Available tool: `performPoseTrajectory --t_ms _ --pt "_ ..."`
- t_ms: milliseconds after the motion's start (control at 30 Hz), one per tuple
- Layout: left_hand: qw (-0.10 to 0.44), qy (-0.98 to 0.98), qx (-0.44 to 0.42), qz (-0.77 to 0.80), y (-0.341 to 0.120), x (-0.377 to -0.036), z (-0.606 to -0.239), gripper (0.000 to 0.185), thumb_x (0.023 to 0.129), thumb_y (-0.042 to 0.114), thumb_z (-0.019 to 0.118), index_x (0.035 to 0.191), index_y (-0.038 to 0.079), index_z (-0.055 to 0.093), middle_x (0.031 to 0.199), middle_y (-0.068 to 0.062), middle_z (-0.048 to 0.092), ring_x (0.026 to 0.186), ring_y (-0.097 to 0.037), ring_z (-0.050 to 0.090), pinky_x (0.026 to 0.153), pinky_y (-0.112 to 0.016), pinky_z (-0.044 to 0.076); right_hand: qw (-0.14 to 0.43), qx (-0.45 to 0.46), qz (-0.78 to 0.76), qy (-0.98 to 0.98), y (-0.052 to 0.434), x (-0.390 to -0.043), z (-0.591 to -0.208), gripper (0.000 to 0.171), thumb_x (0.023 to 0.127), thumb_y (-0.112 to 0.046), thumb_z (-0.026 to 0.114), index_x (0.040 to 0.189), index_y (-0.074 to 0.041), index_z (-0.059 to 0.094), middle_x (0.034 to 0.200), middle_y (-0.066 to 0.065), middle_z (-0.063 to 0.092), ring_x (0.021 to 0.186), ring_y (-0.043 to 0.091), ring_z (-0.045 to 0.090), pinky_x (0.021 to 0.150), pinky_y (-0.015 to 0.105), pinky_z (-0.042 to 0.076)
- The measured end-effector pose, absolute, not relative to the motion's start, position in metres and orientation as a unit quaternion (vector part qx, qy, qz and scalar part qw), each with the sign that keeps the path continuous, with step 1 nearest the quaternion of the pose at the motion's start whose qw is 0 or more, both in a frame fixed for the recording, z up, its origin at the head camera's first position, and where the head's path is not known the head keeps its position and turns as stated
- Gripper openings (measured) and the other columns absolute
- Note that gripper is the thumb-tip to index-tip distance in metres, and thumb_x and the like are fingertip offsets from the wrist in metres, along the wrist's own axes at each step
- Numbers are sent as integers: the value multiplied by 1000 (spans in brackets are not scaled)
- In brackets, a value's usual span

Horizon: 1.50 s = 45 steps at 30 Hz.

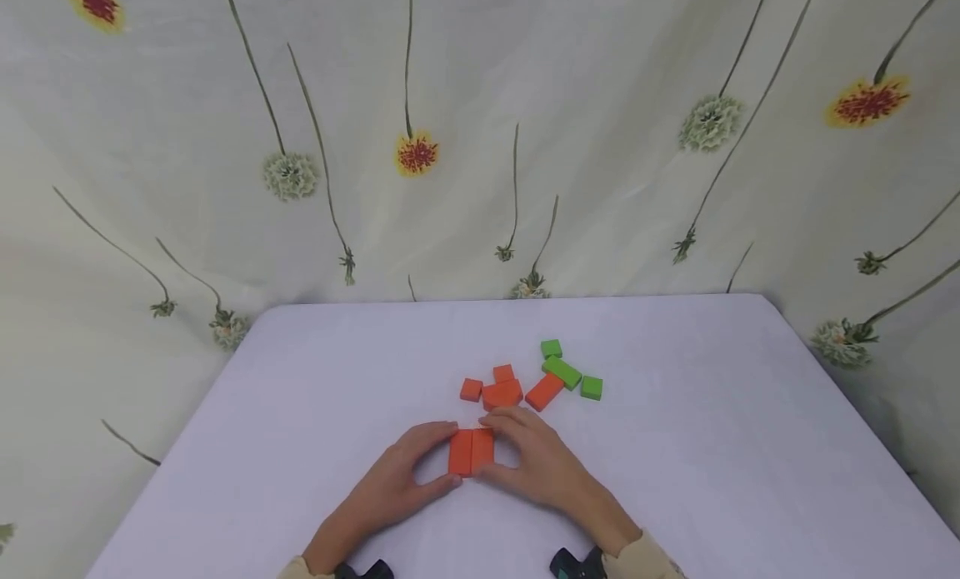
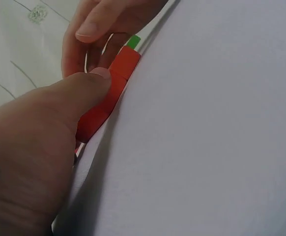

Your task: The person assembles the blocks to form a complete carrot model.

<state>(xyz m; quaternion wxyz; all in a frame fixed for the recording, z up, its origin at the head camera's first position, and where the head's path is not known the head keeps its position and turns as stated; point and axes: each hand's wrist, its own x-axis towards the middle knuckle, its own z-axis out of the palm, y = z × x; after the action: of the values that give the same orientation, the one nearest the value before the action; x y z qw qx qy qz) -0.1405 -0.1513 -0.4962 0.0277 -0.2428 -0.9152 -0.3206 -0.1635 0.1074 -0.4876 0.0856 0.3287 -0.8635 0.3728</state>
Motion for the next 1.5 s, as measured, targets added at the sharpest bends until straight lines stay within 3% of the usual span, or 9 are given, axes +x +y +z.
performPoseTrajectory --t_ms 300,467,800,1167,1500 --pt "12 -925 -229 -304 -149 -136 -493 62 94 37 75 149 17 55 148 4 57 140 -17 51 113 -43 48 170 279 383 -864 121 -172 -482 37 89 -15 82 124 -13 69 116 -1 69 105 17 65 91 37 60" --pt "2 -926 -221 -305 -149 -136 -491 59 95 33 73 149 19 54 150 5 56 141 -17 50 114 -43 48 193 220 369 -882 129 -177 -476 40 88 -13 82 126 -8 69 118 6 71 106 23 66 90 43 61" --pt "4 -924 -225 -310 -150 -138 -493 58 96 32 73 149 19 54 149 6 56 140 -16 50 114 -42 48 181 122 346 -912 149 -190 -481 44 88 -13 81 129 -4 68 127 16 66 118 34 62 96 53 58" --pt "6 -926 -225 -303 -148 -140 -492 58 96 35 73 149 21 55 149 7 56 140 -15 50 114 -42 48 192 125 324 -918 158 -195 -492 39 86 -14 82 119 4 72 125 21 66 120 42 58 100 56 53" --pt "3 -925 -222 -308 -149 -139 -493 57 96 35 73 149 21 55 149 7 56 141 -16 50 114 -43 48 191 122 313 -922 157 -193 -494 36 82 -15 86 113 -1 73 123 19 63 120 39 58 97 54 56"
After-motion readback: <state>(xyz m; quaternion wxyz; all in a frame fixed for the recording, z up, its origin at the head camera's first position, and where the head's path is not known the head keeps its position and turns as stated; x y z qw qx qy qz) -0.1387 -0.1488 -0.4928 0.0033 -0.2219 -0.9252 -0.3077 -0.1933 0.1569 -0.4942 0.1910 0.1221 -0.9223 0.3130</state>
